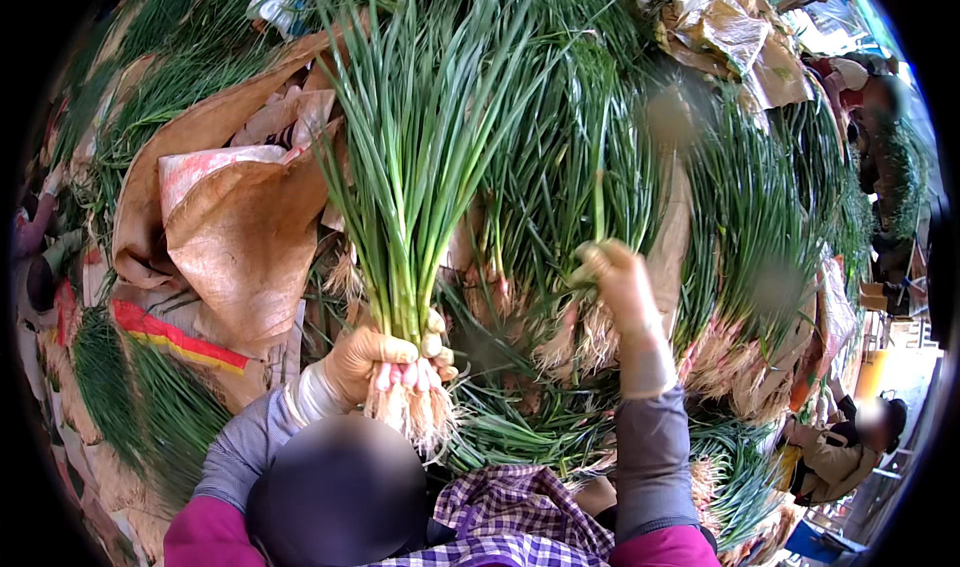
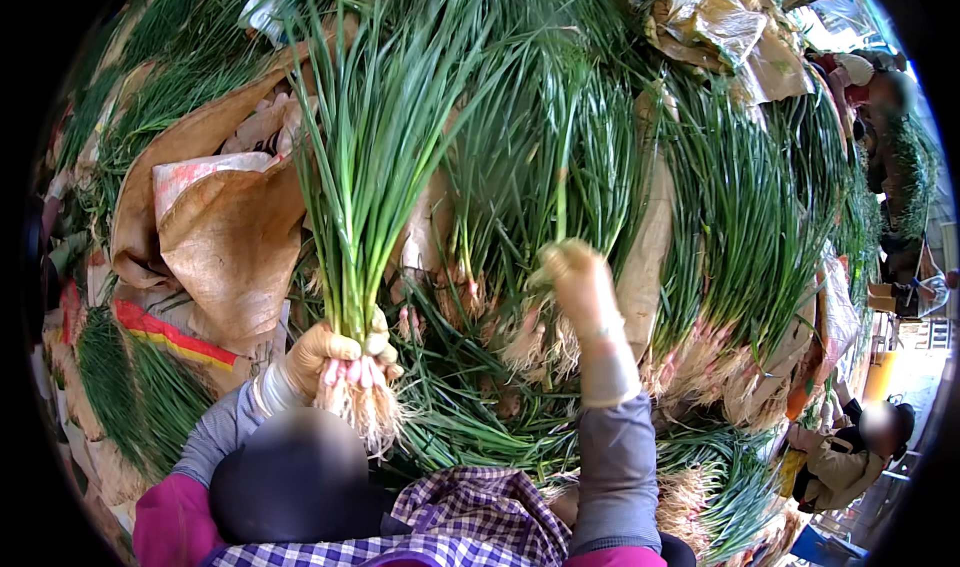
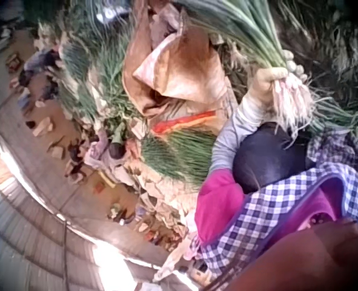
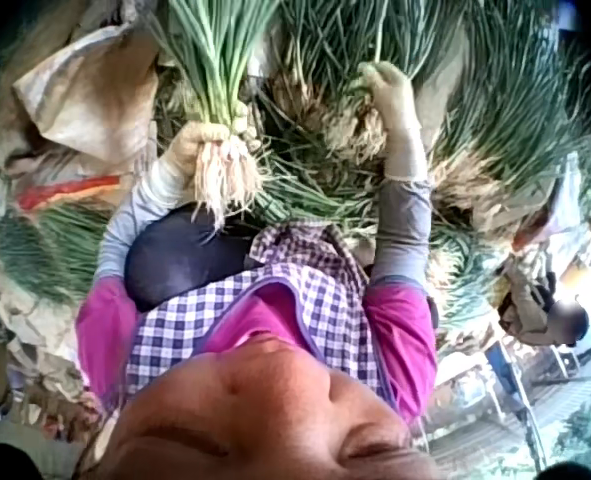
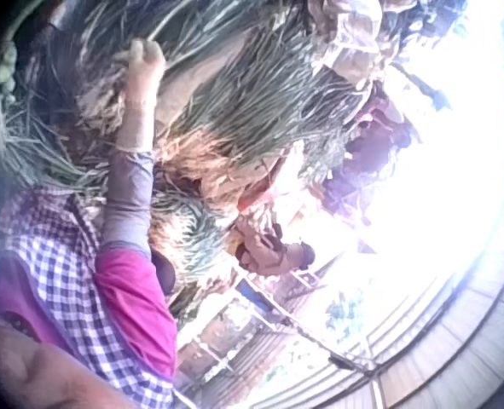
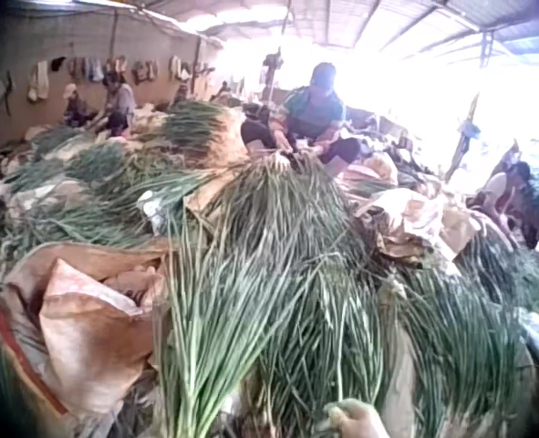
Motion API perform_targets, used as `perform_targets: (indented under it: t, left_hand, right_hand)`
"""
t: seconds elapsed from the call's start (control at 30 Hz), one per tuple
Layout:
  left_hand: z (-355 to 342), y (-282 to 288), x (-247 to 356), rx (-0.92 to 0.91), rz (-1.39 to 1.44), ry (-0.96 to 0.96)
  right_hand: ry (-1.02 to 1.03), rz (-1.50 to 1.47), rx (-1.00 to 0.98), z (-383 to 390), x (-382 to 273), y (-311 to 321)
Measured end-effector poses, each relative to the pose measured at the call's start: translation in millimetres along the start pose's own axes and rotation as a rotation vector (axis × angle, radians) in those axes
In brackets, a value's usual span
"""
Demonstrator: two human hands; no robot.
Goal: The person sorts bundles of green onions by hand while sitting on the floor, picking up individual stalks, arranging them into bunches, and placing them onto stacks.
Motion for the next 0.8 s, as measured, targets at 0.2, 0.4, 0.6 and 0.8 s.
perform_targets:
  t: [0.2, 0.4, 0.6, 0.8]
  left_hand:
    - [-12, 16, -23, 0.066, 0.033, 0.121]
    - [-9, 24, -22, 0.179, -0.267, 0.208]
    - [-23, 5, -15, 0.026, -0.156, 0.086]
    - [-2, 0, 14, -0.078, 0.119, -0.112]
  right_hand:
    - [-0.023, -0.822, -0.287, 40, 0, -55]
    - [0.025, -0.416, -0.334, 37, -13, -128]
    - [0.191, -0.253, -0.646, 14, 47, -143]
    - [-0.046, 0.938, -1.125, 105, 127, -184]
Point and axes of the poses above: each hand's wrist, its own z-axis away from the middle knuckle, its own y-axis out of the back of the hand, x = y × z, the point moved 4 cm from there along -z, towards the middle knuckle, and after that the axes turned 8 degrees about -x, right-handed, at the moved point
